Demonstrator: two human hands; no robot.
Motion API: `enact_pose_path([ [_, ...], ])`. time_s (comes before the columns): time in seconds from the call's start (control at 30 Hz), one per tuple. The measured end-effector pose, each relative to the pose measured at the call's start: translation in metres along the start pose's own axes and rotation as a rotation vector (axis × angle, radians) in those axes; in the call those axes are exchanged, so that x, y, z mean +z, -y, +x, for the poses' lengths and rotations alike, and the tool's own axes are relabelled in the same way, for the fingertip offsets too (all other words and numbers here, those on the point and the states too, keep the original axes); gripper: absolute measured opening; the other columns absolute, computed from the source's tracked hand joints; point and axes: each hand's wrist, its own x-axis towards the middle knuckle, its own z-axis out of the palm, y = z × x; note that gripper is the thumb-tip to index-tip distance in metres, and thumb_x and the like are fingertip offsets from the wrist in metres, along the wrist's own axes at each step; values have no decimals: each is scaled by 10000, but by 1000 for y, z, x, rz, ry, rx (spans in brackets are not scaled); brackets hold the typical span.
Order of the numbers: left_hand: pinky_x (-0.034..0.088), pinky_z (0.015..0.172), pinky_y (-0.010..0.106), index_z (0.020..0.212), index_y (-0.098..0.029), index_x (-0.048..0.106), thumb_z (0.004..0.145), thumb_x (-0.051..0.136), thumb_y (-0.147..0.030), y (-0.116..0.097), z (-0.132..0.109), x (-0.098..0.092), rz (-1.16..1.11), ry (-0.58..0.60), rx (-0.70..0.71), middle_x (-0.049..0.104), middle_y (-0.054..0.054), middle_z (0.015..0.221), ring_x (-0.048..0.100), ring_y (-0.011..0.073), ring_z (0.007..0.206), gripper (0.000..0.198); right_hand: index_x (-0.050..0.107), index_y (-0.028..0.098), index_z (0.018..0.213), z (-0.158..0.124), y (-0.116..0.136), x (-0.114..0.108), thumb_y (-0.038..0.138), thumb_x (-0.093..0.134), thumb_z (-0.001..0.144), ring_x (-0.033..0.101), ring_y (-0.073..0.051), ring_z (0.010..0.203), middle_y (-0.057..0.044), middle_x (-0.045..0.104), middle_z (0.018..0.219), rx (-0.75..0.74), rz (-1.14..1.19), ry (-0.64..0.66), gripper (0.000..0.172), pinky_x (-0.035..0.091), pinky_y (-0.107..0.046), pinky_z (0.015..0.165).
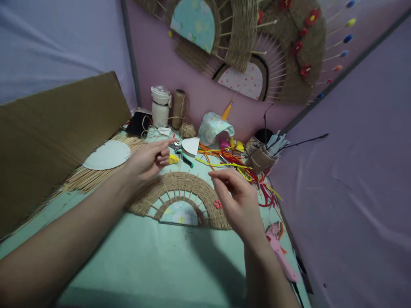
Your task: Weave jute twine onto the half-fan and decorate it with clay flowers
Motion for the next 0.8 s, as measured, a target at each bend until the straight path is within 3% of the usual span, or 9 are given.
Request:
enact_pose_path([
  [0.1, 323, 418, 135, 1187, -59, 593, 891, 432, -29, 12, -44, 27, -519, 53, -239, 474, -15, 668, 346, 28, 451, 338, 697, 243, 900, -41, 6, 0, 260, 583, 873, 593, -151, 695, -34, 645, 816, 28, 80, -121, 119, 481, -264, 583],
  [0.23, 449, 517, 97, 1127, -56, 620, 967, 388, -105, 47, -86, 49, -868, -16, -389, 563, 38, 750, 518, 32, 569, 286, 697, 257, 939, -73, -4, 20, 245, 587, 881, 615, -156, 709, -32, 658, 839, 84, 148, -195, 126, 504, -262, 581],
  [0.37, 535, 633, 153, 1072, -56, 646, 985, 397, -321, 66, -94, 53, -934, -73, -434, 649, 100, 833, 631, 95, 703, 374, 683, 283, 1016, -82, -18, 35, 224, 563, 899, 645, -176, 743, -23, 690, 863, 32, 76, -131, 178, 538, -318, 670],
  [0.47, 556, 825, 266, 1207, -72, 600, 982, 330, -448, 68, -94, 50, -953, -24, -438, 675, 161, 1066, 661, 194, 992, 514, 578, 301, 1246, -84, -25, 41, 202, 535, 909, 637, -229, 960, -56, 695, 1044, -145, -85, -90, 354, 532, -415, 841],
  [0.57, 501, 953, 328, 1332, -103, 519, 964, 285, -535, 70, -95, 49, -928, 51, -429, 620, 172, 1258, 578, 233, 1191, 614, 322, 259, 1476, -87, -30, 51, 300, 527, 918, 488, -297, 1253, -115, 581, 1315, -281, -275, -13, 596, 433, -527, 1011],
  [0.67, 403, 1061, 352, 1382, -128, 478, 939, 283, -595, 73, -97, 47, -895, 98, -421, 559, 163, 1362, 497, 238, 1290, 672, 161, 197, 1531, -90, -31, 59, 420, 505, 923, 331, -336, 1385, -145, 473, 1434, -293, -398, 93, 734, 287, -600, 1101],
  [0.8, 324, 1112, 390, 1430, -156, 418, 926, 279, -621, 75, -97, 44, -900, 119, -411, 506, 142, 1425, 417, 249, 1356, 699, 111, 160, 1535, -92, -31, 59, 473, 511, 913, 355, -322, 1384, -136, 524, 1402, -359, -417, 273, 803, 185, -589, 1148],
])
